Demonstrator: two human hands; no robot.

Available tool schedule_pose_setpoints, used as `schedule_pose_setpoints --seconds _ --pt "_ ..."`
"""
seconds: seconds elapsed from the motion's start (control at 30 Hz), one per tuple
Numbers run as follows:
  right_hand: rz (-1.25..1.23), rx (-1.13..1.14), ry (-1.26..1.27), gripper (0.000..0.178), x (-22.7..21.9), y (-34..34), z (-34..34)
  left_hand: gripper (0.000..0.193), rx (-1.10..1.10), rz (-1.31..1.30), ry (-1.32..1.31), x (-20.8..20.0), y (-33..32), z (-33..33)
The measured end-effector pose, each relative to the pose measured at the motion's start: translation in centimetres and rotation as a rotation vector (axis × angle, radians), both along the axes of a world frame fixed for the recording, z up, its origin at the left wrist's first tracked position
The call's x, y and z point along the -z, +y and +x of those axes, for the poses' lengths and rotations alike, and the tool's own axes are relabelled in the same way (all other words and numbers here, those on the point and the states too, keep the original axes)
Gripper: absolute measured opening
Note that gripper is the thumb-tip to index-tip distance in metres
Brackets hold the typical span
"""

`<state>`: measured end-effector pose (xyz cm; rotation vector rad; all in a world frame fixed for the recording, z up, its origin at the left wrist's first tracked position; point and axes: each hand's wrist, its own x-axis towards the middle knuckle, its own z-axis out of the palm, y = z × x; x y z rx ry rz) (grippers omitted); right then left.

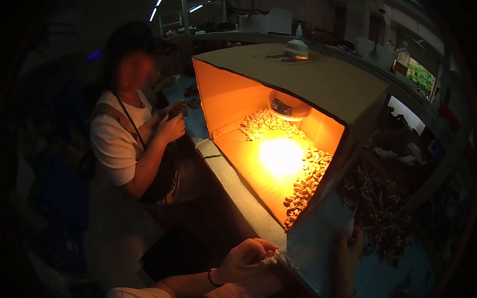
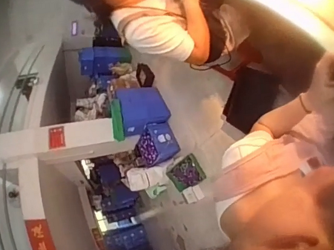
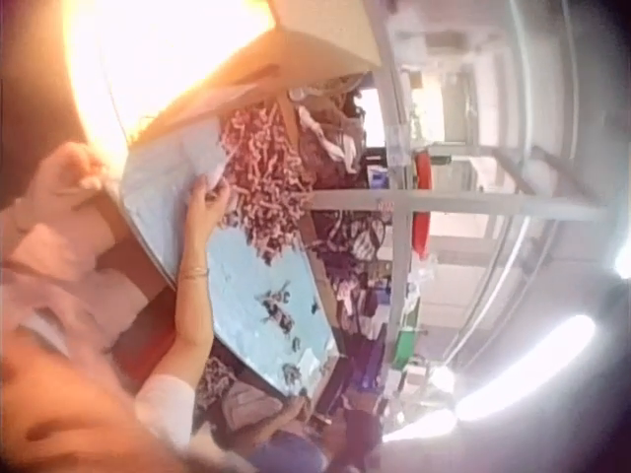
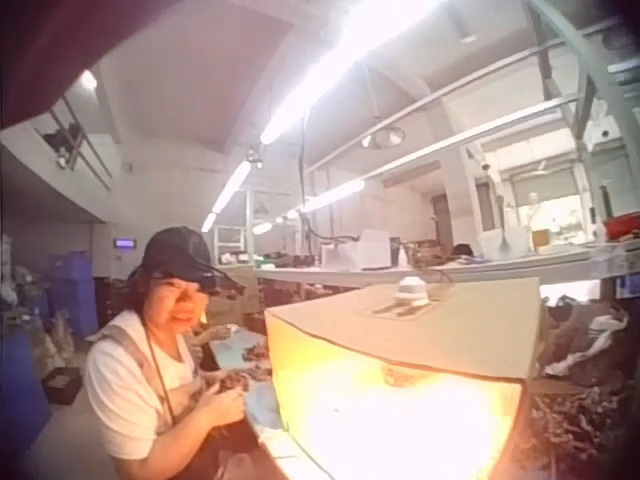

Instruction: The person assembles miniature figurines, applying glue from a squeeze bottle to small components and attaching parts onto the figure bodies by hand.

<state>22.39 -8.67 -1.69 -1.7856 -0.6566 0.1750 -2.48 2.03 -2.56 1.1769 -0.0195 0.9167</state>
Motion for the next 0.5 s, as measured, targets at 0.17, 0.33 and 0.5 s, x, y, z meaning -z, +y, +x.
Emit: schedule_pose_setpoints --seconds 0.17,0.33,0.5 --pt "-0.283 0.058 -0.444 0.028 1.5 2.0 3.0 0.019 0.004 -0.003 -0.018 -0.3 0.7 -2.1" --pt "-0.274 0.047 -0.455 0.029 2.0 2.3 3.2 0.017 0.000 -0.069 -0.077 -0.1 1.2 -3.2" --pt "-0.216 0.112 -0.606 0.029 -2.0 0.3 -0.2 0.020 -0.060 -0.058 -0.033 0.3 2.5 -4.6"
